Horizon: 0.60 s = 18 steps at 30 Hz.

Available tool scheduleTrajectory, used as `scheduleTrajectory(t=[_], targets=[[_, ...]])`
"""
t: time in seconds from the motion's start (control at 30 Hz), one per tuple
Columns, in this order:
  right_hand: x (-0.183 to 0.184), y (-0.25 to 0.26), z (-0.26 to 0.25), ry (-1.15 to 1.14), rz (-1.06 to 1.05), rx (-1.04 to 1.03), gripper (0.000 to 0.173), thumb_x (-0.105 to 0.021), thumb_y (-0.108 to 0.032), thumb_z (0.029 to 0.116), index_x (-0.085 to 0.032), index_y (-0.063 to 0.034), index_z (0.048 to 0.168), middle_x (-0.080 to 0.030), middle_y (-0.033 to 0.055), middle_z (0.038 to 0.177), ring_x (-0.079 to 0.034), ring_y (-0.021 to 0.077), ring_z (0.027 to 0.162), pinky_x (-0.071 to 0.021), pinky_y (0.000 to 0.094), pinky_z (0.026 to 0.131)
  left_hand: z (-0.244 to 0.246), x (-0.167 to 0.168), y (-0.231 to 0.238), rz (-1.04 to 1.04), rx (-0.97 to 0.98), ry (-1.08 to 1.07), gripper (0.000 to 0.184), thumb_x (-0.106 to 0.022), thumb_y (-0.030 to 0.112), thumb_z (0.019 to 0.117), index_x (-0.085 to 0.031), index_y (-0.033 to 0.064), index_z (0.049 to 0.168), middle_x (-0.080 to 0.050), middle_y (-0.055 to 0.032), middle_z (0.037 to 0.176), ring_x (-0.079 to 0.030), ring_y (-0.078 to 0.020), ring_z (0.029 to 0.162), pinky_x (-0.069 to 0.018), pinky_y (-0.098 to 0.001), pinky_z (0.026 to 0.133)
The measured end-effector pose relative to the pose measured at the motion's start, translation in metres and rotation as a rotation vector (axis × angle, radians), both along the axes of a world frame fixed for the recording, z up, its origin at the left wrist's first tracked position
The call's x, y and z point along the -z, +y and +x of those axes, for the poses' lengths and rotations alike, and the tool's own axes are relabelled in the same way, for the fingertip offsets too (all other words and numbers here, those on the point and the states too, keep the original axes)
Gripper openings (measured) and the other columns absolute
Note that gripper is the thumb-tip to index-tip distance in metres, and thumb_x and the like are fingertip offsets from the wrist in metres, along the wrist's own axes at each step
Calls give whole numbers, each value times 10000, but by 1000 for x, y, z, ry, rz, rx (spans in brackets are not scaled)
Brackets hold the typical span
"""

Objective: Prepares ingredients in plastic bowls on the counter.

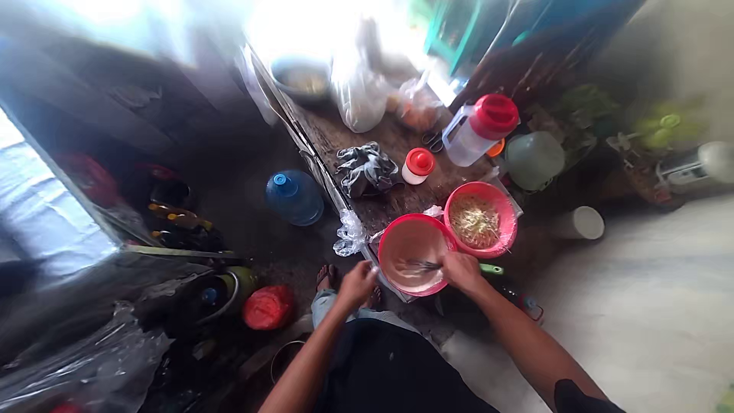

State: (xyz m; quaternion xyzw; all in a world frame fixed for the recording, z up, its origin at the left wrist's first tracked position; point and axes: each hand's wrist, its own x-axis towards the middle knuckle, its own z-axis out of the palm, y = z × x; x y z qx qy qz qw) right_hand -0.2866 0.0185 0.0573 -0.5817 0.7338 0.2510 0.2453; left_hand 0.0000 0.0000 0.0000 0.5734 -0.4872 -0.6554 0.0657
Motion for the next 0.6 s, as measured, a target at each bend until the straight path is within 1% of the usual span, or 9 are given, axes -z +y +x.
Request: scheduleTrajectory(t=[0.03, 0.1, 0.2, 0.3, 0.37, 0.43, 0.5, 0.57, 0.6], targets=[[-9, -2, 0, 72, -15, 31, 270, -556, -216, 950, -744, -152, 1132, -709, 153, 1199, -684, 376, 1082, -528, 628, 851, -13, 4, 8, 64, 13, 24, 542, -477, 355, 1091, -383, 94, 1557, -677, -184, 1242, -735, -297, 993, -619, -505, 867], [-10, -2, 8, 111, -100, 67, 312, -509, -184, 1006, -711, -136, 1239, -670, 180, 1274, -687, 401, 1055, -533, 617, 852, -32, 10, 22, 142, -28, 58, 568, -445, 303, 1106, -264, 110, 1608, -677, -192, 1223, -750, -289, 930, -635, -482, 831], [18, 16, 17, -66, -53, -25, 379, -473, -216, 1037, -645, -223, 1376, -644, 146, 1333, -687, 380, 1076, -554, 606, 861, -45, 17, 33, 152, -69, 52, 577, -401, 253, 1115, -172, 124, 1628, -688, -192, 1163, -759, -270, 851, -649, -458, 795], [2, 18, 8, 41, -6, 44, 297, -533, -217, 966, -737, -192, 1181, -683, 143, 1259, -684, 372, 1074, -544, 613, 838, -46, 15, 33, 138, -55, 21, 600, -403, 242, 1113, -133, 133, 1638, -703, -188, 1108, -760, -261, 832, -647, -450, 790], [-7, 5, 9, 131, -92, 88, 314, -510, -205, 990, -727, -172, 1215, -649, 150, 1325, -696, 375, 1021, -548, 591, 813, -47, 16, 30, 137, -63, 13, 618, -407, 227, 1107, -109, 146, 1643, -709, -181, 1072, -761, -247, 814, -652, -434, 778], [8, 3, 16, 27, -117, 37, 365, -480, -219, 1031, -680, -219, 1336, -624, 128, 1373, -695, 362, 1037, -559, 580, 842, -50, 17, 28, 149, -69, -1, 623, -399, 196, 1105, -92, 156, 1645, -709, -181, 1069, -762, -236, 804, -652, -418, 773], [16, 6, 16, -37, -34, 2, 335, -521, -245, 991, -714, -233, 1265, -659, 99, 1314, -678, 333, 1100, -547, 582, 871, -50, 20, 26, 144, -47, -29, 631, -399, 187, 1100, -84, 163, 1646, -709, -189, 1063, -760, -238, 791, -650, -422, 767], [-1, -1, 14, 76, -16, 44, 274, -558, -211, 939, -747, -157, 1130, -682, 138, 1251, -681, 360, 1067, -534, 602, 839, -49, 20, 22, 131, -3, -57, 649, -404, 197, 1095, -69, 174, 1651, -715, -185, 1056, -759, -237, 795, -646, -423, 772], [-9, -7, 14, 122, -55, 67, 280, -542, -199, 955, -738, -142, 1147, -667, 151, 1277, -689, 367, 1039, -536, 596, 822, -49, 20, 20, 131, 15, -64, 658, -408, 197, 1091, -63, 174, 1651, -716, -185, 1057, -760, -238, 801, -645, -426, 780]])
